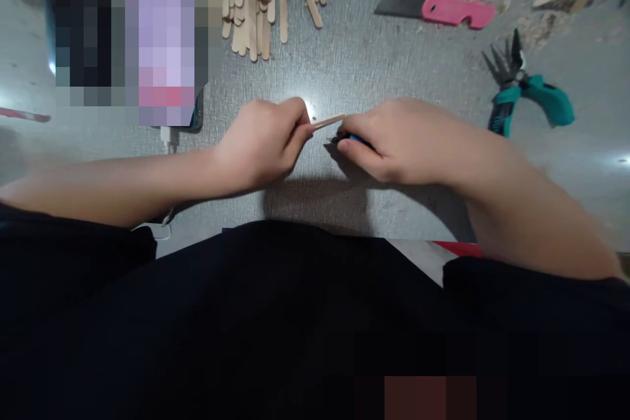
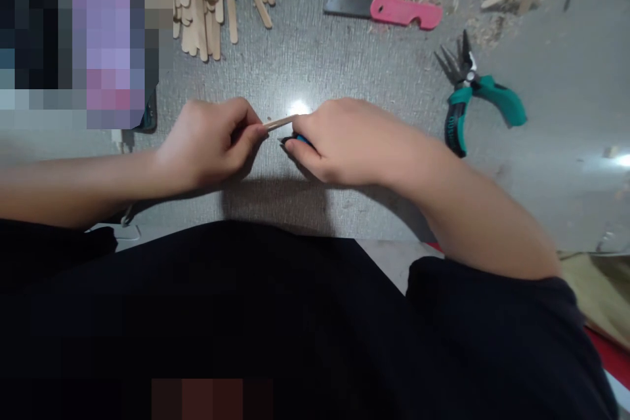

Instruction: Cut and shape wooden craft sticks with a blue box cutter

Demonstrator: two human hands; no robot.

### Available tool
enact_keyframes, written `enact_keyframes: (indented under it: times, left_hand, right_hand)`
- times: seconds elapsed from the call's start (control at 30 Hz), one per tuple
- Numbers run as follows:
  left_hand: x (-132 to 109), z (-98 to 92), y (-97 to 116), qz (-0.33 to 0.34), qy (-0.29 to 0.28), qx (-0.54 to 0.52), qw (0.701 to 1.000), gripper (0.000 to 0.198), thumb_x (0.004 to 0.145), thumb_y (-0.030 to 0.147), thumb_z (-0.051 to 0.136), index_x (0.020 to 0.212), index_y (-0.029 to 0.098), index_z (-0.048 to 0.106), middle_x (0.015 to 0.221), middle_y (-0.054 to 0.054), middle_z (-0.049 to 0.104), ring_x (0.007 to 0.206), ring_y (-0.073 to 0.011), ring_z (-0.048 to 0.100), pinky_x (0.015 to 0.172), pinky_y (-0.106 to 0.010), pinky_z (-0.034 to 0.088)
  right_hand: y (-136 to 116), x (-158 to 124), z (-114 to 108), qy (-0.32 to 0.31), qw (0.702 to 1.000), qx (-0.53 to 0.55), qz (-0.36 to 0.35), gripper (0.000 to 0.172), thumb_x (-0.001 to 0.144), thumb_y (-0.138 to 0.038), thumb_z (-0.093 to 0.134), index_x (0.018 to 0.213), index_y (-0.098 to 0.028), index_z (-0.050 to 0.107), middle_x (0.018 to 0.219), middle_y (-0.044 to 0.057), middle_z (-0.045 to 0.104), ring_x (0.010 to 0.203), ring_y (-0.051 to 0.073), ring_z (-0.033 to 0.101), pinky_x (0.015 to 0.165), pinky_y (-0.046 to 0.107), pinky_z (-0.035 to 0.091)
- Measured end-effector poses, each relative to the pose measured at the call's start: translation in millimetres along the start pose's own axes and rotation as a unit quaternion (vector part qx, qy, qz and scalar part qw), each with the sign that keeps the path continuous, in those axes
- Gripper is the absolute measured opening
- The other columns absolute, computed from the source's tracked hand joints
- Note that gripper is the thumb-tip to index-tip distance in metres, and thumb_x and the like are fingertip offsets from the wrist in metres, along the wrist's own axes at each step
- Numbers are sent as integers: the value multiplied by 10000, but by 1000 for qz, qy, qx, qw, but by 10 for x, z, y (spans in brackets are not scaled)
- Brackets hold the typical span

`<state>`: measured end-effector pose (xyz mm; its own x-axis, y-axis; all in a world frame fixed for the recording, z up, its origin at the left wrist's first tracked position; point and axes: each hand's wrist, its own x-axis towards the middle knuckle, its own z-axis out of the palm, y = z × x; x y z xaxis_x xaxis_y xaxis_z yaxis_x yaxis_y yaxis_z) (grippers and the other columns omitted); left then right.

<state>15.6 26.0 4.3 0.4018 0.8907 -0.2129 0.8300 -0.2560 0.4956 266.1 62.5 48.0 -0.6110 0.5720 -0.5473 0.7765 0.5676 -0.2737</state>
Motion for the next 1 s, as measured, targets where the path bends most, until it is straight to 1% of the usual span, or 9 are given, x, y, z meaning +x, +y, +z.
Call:
enact_keyframes:
  times: [0.1, 0.17, 0.3, 0.43, 0.53, 0.6, 0.7, 0.83, 1.0]
  left_hand:
    - [-89, 53, -22, 69, 10, 87, 994, 373, 1160, 375, 460, 1102, 250, 807, 1041, -129, 824, 859, -257, 740, 693, -388, 449]
    - [-146, 83, -39, 118, 31, 139, 983, 411, 1177, 330, 433, 1123, 216, 824, 1110, -158, 835, 827, -245, 736, 621, -372, 395]
    - [-224, 145, -94, 195, 95, 165, 962, 352, 1180, 293, 506, 1321, 158, 799, 1022, -126, 812, 789, -211, 720, 589, -337, 423]
    - [-254, 187, -119, 221, 111, 142, 958, 346, 1172, 216, 479, 1104, 175, 816, 913, -75, 744, 760, -179, 679, 591, -312, 434]
    - [-250, 186, -106, 226, 105, 123, 961, 346, 1161, 177, 483, 1069, 174, 817, 877, -57, 716, 746, -162, 651, 600, -302, 412]
    - [-244, 184, -96, 233, 107, 120, 959, 337, 1158, 162, 495, 1046, 169, 813, 874, -56, 717, 746, -161, 641, 608, -309, 405]
    - [-242, 184, -95, 260, 118, 133, 949, 347, 1159, 133, 491, 1016, 156, 806, 855, -56, 720, 732, -163, 631, 611, -322, 402]
    - [-256, 173, -113, 297, 122, 163, 933, 330, 1154, 112, 504, 1036, 136, 811, 872, -68, 737, 738, -179, 650, 616, -338, 426]
    - [-259, 155, -127, 293, 107, 160, 937, 344, 1146, 90, 481, 1075, 121, 815, 928, -93, 758, 743, -187, 658, 620, -342, 420]
  right_hand:
    - [89, -35, -53, 2, 998, 61, -15, 481, 1184, -528, 396, 1097, -242, 773, 838, 88, 737, 724, 274, 609, 696, 405, 340]
    - [126, -54, -70, 37, 992, 117, -7, 448, 1189, -549, 407, 1079, -246, 718, 851, 69, 716, 737, 258, 605, 707, 403, 353]
    - [148, -103, -85, 91, 972, 218, 24, 364, 1138, -599, 524, 1228, -263, 632, 1005, 59, 747, 848, 264, 655, 757, 411, 416]
    - [103, -168, -105, 82, 967, 237, 50, 301, 1124, -510, 550, 1292, -261, 580, 1026, 62, 762, 858, 274, 686, 764, 413, 442]
    - [12, -188, -98, 87, 976, 191, 60, 327, 1174, -528, 466, 1219, -236, 606, 922, 74, 740, 788, 279, 664, 729, 411, 397]
    - [-67, -173, -69, 65, 987, 124, 76, 368, 1181, -522, 428, 1135, -221, 633, 848, 88, 702, 733, 278, 614, 695, 411, 334]
    - [-172, -116, -8, -8, 994, 72, 86, 354, 1176, -465, 416, 1055, -224, 646, 806, 93, 673, 683, 262, 558, 663, 409, 276]
    - [-240, -43, 12, -59, 986, 131, 83, 275, 1168, -371, 435, 994, -245, 607, 851, 81, 708, 709, 238, 595, 667, 389, 330]
    - [-287, -9, -43, -78, 975, 160, 129, 249, 1164, -349, 465, 989, -249, 610, 849, 74, 731, 695, 235, 633, 682, 388, 354]
